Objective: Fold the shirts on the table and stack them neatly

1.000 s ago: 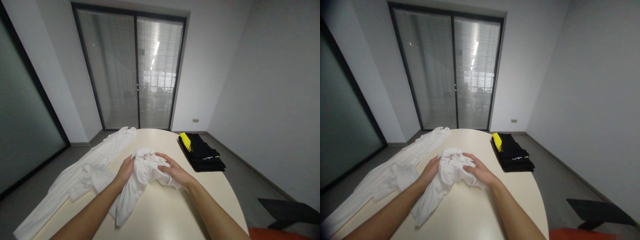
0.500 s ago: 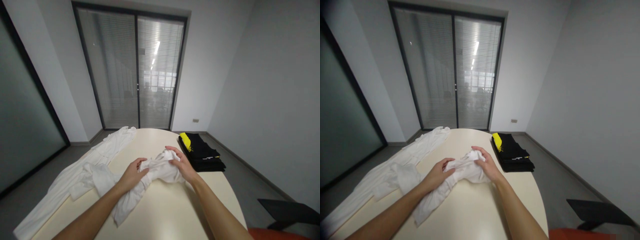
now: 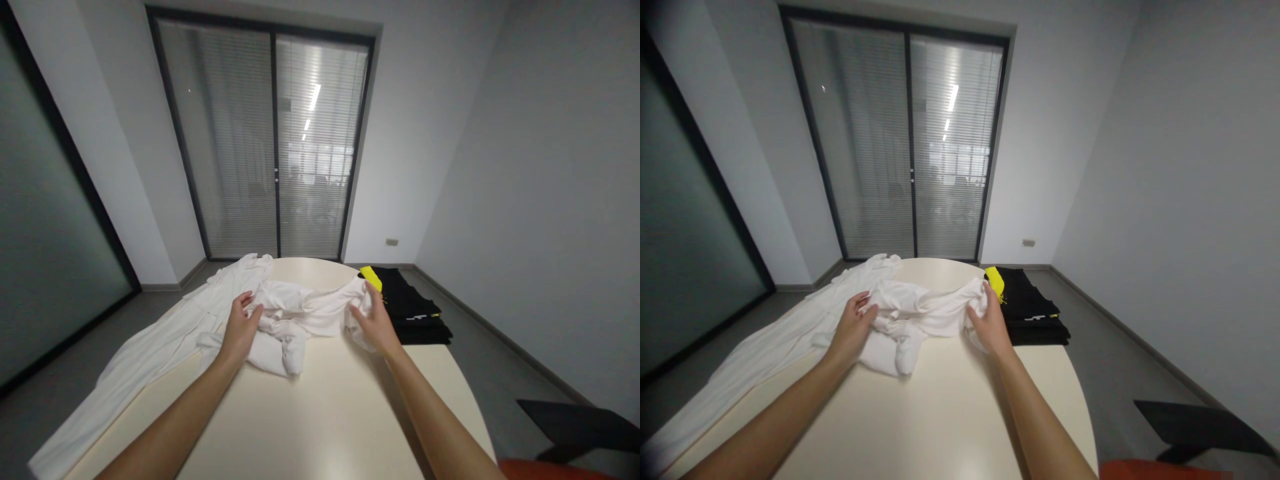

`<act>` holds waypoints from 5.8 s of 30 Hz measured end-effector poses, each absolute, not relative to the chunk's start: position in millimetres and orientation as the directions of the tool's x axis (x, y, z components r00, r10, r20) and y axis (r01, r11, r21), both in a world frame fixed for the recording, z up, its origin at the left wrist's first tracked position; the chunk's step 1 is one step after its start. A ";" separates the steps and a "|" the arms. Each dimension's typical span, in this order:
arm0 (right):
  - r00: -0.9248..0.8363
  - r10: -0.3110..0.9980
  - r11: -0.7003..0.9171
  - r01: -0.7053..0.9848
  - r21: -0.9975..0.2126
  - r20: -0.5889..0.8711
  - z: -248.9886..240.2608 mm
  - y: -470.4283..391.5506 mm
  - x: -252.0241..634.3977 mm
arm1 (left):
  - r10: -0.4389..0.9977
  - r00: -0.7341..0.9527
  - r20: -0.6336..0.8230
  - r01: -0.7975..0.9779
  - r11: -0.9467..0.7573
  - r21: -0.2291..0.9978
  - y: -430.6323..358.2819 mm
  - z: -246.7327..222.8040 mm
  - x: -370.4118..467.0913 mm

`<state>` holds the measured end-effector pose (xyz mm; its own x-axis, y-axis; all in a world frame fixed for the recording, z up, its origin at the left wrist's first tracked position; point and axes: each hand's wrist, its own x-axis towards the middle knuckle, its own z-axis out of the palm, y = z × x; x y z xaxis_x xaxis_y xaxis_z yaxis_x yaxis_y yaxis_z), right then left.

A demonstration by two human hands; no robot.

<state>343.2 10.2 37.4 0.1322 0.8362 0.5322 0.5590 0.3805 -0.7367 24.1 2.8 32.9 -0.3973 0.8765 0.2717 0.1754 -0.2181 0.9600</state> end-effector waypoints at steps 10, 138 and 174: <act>-0.154 0.978 0.193 0.926 -0.325 0.143 23.9 -11.1 318.3 | 0.906 0.324 0.272 0.831 -0.410 0.377 -53.8 40.8 64.6; -0.636 0.772 0.099 0.115 -0.988 0.003 86.3 -23.6 364.2 | 0.830 0.556 -0.038 0.264 -0.133 0.955 -26.0 69.8 0.7; -0.002 0.995 0.023 0.977 -0.210 0.101 60.4 -13.0 344.8 | 0.910 0.384 0.159 0.747 -0.407 0.525 -30.8 40.8 34.1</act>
